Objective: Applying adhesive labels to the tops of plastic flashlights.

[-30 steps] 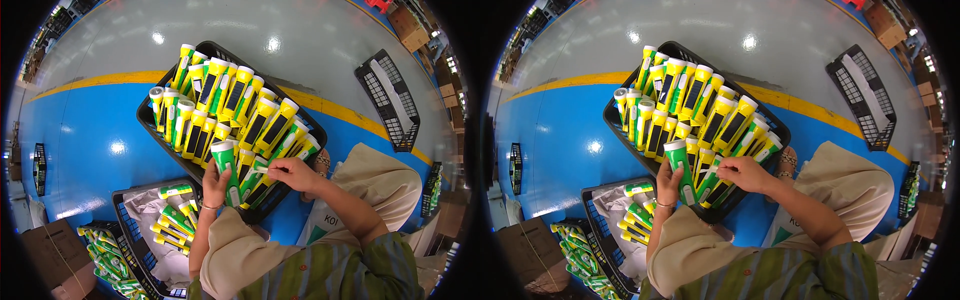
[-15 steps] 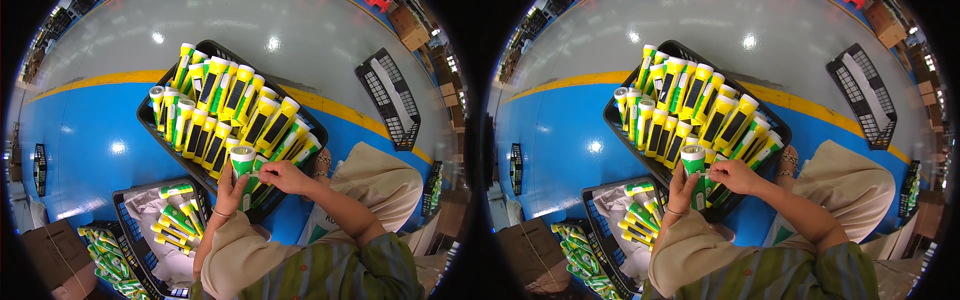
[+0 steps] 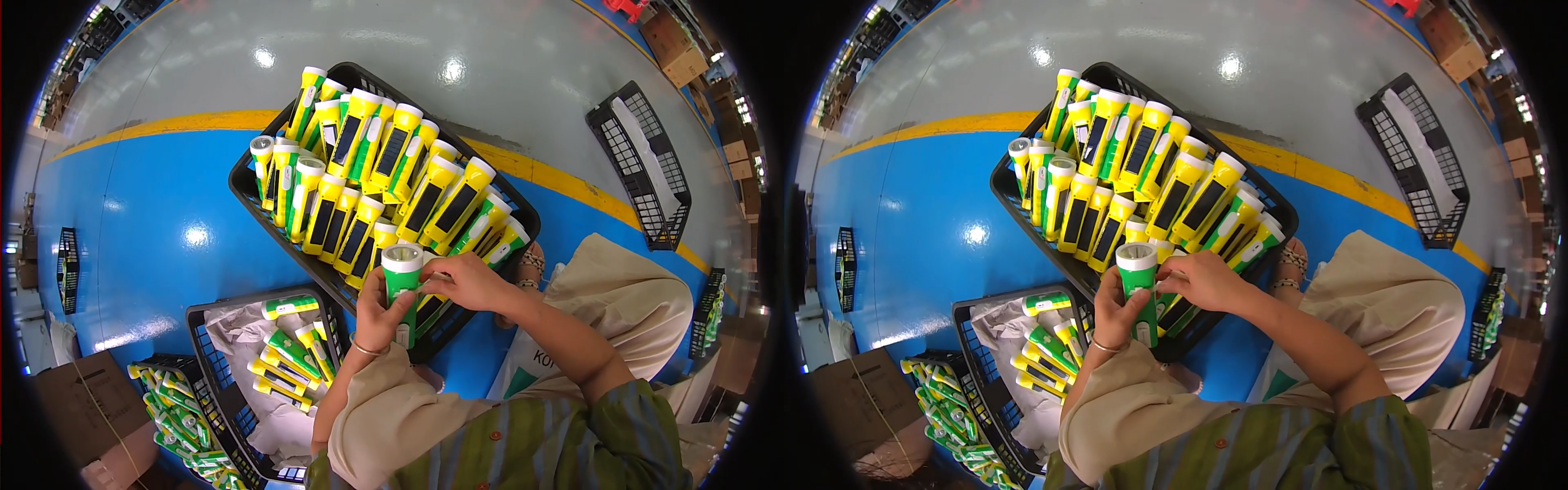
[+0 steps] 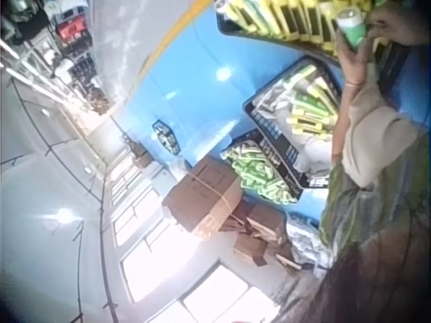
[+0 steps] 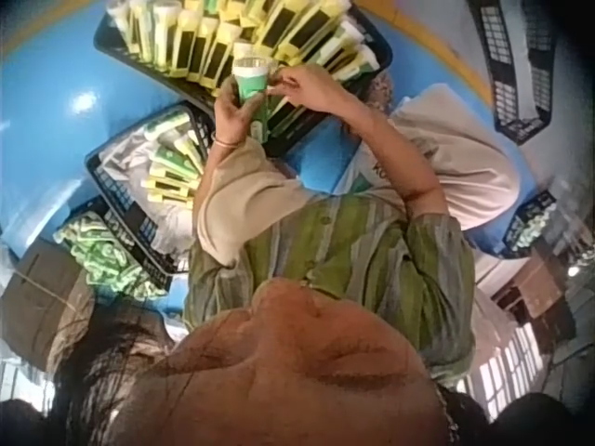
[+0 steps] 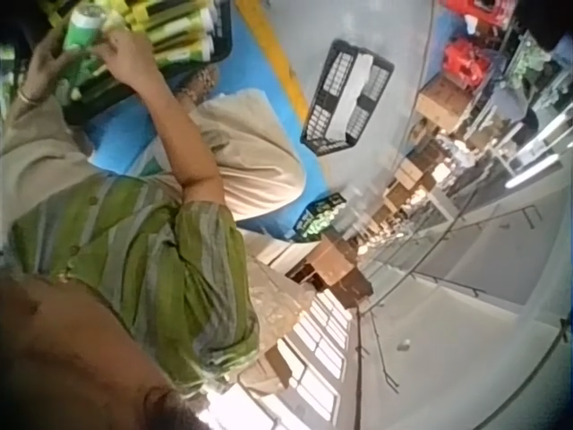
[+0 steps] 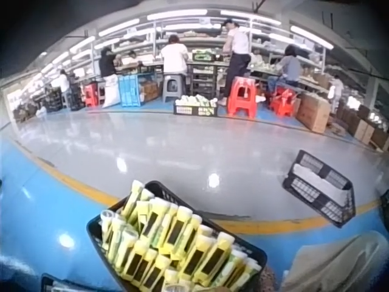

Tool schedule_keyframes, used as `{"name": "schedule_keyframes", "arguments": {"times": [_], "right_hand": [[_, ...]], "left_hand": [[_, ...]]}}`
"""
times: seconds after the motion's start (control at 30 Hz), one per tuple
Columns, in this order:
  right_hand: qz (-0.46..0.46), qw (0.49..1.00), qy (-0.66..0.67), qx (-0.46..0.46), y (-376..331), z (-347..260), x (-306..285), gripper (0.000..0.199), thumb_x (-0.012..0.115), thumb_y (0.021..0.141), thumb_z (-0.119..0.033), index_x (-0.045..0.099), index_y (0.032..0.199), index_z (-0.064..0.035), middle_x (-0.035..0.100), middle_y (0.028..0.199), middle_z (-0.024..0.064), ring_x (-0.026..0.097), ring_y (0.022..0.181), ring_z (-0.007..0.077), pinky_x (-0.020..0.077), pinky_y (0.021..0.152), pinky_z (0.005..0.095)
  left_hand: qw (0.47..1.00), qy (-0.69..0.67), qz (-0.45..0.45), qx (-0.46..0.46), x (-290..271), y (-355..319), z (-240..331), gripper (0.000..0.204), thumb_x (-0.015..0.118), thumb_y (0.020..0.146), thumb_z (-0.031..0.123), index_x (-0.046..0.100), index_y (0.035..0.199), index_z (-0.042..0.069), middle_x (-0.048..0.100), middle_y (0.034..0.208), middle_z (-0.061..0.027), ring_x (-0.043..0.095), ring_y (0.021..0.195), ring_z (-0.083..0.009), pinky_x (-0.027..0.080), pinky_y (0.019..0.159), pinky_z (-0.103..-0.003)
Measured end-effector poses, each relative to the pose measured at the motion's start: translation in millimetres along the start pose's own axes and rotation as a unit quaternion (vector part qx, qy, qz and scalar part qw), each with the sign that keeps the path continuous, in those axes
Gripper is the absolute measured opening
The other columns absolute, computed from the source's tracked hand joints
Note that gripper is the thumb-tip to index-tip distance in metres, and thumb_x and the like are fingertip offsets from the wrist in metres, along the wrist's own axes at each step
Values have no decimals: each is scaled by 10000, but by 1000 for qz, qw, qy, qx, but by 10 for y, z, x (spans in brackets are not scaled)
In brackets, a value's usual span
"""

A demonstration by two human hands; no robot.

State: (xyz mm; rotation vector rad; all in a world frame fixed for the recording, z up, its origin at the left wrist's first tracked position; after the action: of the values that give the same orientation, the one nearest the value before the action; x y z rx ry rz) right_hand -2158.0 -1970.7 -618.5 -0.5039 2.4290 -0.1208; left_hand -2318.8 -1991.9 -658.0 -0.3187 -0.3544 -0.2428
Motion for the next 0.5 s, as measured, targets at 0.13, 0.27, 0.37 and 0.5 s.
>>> {"name": "schedule_keyframes", "arguments": {"times": [0.13, 0.27, 0.37, 0.5], "right_hand": [[1, 997, 20, -71, -29, -218, 152, 126, 621, 769, -214, 590, 796, -95, 585, 709, 131, 593, 663, 301, 447, 546, 395], [-134, 973, -51, -178, -269, -495, 561, 74, 578, 779, -194, 567, 780, -121, 547, 700, 116, 569, 644, 316, 444, 558, 411], [-38, 994, 10, -105, -334, -281, 441, 87, 575, 792, -206, 565, 780, -121, 546, 699, 113, 569, 657, 316, 443, 559, 411], [36, 991, 21, -128, -237, -47, 165, 89, 594, 800, -168, 558, 779, -89, 560, 727, 116, 566, 685, 319, 445, 580, 405]], "left_hand": [[984, 135, 102, 50, -234, -5, -48, 424, 643, 728, 19, 447, 1100, -35, 585, 915, -95, 568, 811, -139, 462, 721, -268], [882, 264, 374, 113, -1124, -136, 27, 294, 651, 756, 124, 503, 975, -5, 581, 852, -92, 544, 702, -136, 468, 626, -288], [669, 503, 540, 86, -1983, -620, 108, 360, 637, 732, 167, 520, 986, -58, 615, 827, -190, 614, 722, -282, 478, 616, -374], [665, 631, 378, -131, -2381, -857, -233, 579, 685, 708, 228, 457, 1160, -52, 563, 1041, -257, 545, 959, -394, 432, 812, -448]]}}
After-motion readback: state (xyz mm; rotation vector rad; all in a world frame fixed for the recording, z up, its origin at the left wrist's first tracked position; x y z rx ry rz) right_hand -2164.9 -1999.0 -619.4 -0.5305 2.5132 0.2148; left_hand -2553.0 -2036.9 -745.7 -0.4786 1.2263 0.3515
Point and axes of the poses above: each hand's wrist, its own y-axis towards the middle knuckle, its own x-axis out of the palm, z = x × y, the point moved 4 cm from there along y, towards the middle knuckle
